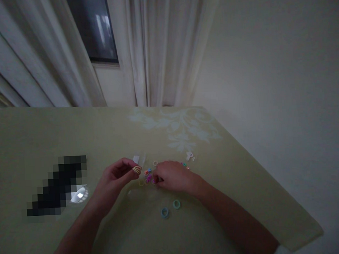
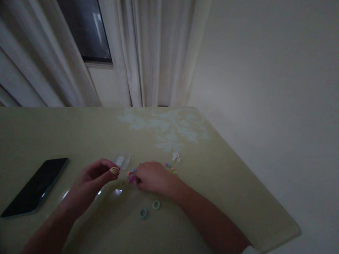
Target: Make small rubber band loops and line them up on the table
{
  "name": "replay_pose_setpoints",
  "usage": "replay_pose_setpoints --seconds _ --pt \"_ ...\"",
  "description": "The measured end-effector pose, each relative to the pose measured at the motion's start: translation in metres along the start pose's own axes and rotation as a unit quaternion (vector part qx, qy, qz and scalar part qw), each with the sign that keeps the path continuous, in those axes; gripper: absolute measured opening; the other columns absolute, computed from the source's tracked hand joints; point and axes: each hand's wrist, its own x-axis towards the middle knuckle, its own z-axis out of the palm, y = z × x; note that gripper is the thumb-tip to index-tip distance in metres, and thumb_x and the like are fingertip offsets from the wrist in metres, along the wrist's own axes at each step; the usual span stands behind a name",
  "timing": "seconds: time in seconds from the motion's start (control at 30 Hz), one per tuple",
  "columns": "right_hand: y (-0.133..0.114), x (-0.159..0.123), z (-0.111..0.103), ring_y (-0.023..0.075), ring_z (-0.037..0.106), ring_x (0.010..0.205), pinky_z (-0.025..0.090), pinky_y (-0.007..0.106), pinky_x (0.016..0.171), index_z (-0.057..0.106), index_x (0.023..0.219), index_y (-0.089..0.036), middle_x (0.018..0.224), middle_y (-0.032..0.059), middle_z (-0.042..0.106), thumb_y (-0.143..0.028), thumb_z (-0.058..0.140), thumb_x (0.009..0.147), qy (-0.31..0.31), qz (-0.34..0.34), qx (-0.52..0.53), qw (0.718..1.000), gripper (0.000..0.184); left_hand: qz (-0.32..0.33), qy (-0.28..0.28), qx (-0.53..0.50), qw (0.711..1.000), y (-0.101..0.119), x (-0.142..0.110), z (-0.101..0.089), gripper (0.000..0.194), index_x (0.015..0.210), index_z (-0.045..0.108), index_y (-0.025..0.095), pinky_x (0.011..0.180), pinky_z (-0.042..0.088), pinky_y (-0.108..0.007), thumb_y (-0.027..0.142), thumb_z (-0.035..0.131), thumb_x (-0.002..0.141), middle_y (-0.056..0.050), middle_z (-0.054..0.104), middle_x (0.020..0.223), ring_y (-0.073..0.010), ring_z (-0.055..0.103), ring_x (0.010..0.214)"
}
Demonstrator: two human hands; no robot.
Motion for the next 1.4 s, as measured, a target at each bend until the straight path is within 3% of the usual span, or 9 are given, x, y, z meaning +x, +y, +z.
replay_pose_setpoints --seconds 0.1,0.23,0.43,0.63,0.8,1.03,1.4 --pt "-0.007 0.002 0.004 0.0239 0.071 0.086 0.043 0.029 0.066 0.078 0.1 -0.019 0.099 0.0107 0.077 -0.028 0.058 0.1 0.02 0.012 -0.03 0.999 0.022 -0.027 -0.021 -0.039 0.999 -0.002 -0.001 0.0 0.027 0.089 0.078 0.023 0.067 0.055 -0.02 0.043 0.091 0.077 0.0 0.077 0.08 -0.0121 0.069 0.072" --pt "-0.007 0.005 0.008 0.0237 0.072 0.087 0.045 0.03 0.069 0.077 0.104 -0.018 0.102 0.0109 0.077 -0.029 0.056 0.102 0.031 0.008 -0.034 0.999 0.024 -0.031 -0.002 -0.05 0.998 -0.005 0.0 0.001 0.031 0.091 0.081 0.023 0.071 0.057 -0.021 0.046 0.093 0.074 -0.002 0.079 0.083 -0.0138 0.072 0.076" --pt "-0.007 0.009 0.011 0.0226 0.071 0.091 0.047 0.03 0.074 0.075 0.108 -0.019 0.106 0.0091 0.076 -0.031 0.05 0.107 0.042 -0.006 -0.015 0.999 0.027 -0.014 0.008 -0.051 0.999 -0.005 0.001 0.005 0.027 0.086 0.079 0.022 0.058 0.053 -0.019 0.042 0.093 0.074 0.001 0.075 0.072 -0.0117 0.066 0.064" --pt "-0.013 0.012 0.016 0.0245 0.073 0.094 0.05 0.032 0.077 0.073 0.111 -0.016 0.109 0.0125 0.077 -0.027 0.056 0.103 0.034 0.007 -0.04 0.999 0.022 0.014 0.002 -0.061 0.998 -0.004 0.0 0.008 0.024 0.084 0.08 0.022 0.071 0.058 -0.02 0.039 0.094 0.074 -0.001 0.08 0.081 -0.0132 0.073 0.075" --pt "-0.011 0.013 0.022 0.0257 0.073 0.096 0.05 0.032 0.075 0.072 0.114 -0.015 0.111 0.013 0.077 -0.025 0.058 0.101 0.044 -0.032 -0.072 0.996 0.022 0.009 0.027 -0.066 0.997 -0.005 0.0 0.009 0.027 0.082 0.08 0.022 0.064 0.057 -0.02 0.04 0.096 0.07 0.0 0.078 0.073 -0.0124 0.07 0.067" --pt "-0.005 0.013 0.014 0.0219 0.072 0.096 0.05 0.029 0.076 0.075 0.113 -0.02 0.111 0.0084 0.076 -0.031 0.053 0.108 0.039 -0.03 -0.04 0.998 0.025 0.028 0.019 -0.04 0.999 -0.006 0.002 0.008 0.024 0.084 0.08 0.022 0.072 0.061 -0.026 0.04 0.093 0.075 -0.004 0.082 0.084 -0.0181 0.076 0.077" --pt "-0.012 0.015 0.025 0.0274 0.074 0.097 0.055 0.035 0.078 0.072 0.119 -0.014 0.114 0.0153 0.077 -0.022 0.053 0.104 0.058 -0.016 -0.102 0.993 0.026 0.011 0.06 -0.045 0.997 -0.004 0.003 0.009 0.03 0.085 0.082 0.021 0.069 0.06 -0.023 0.044 0.095 0.071 -0.004 0.083 0.081 -0.0165 0.076 0.073"
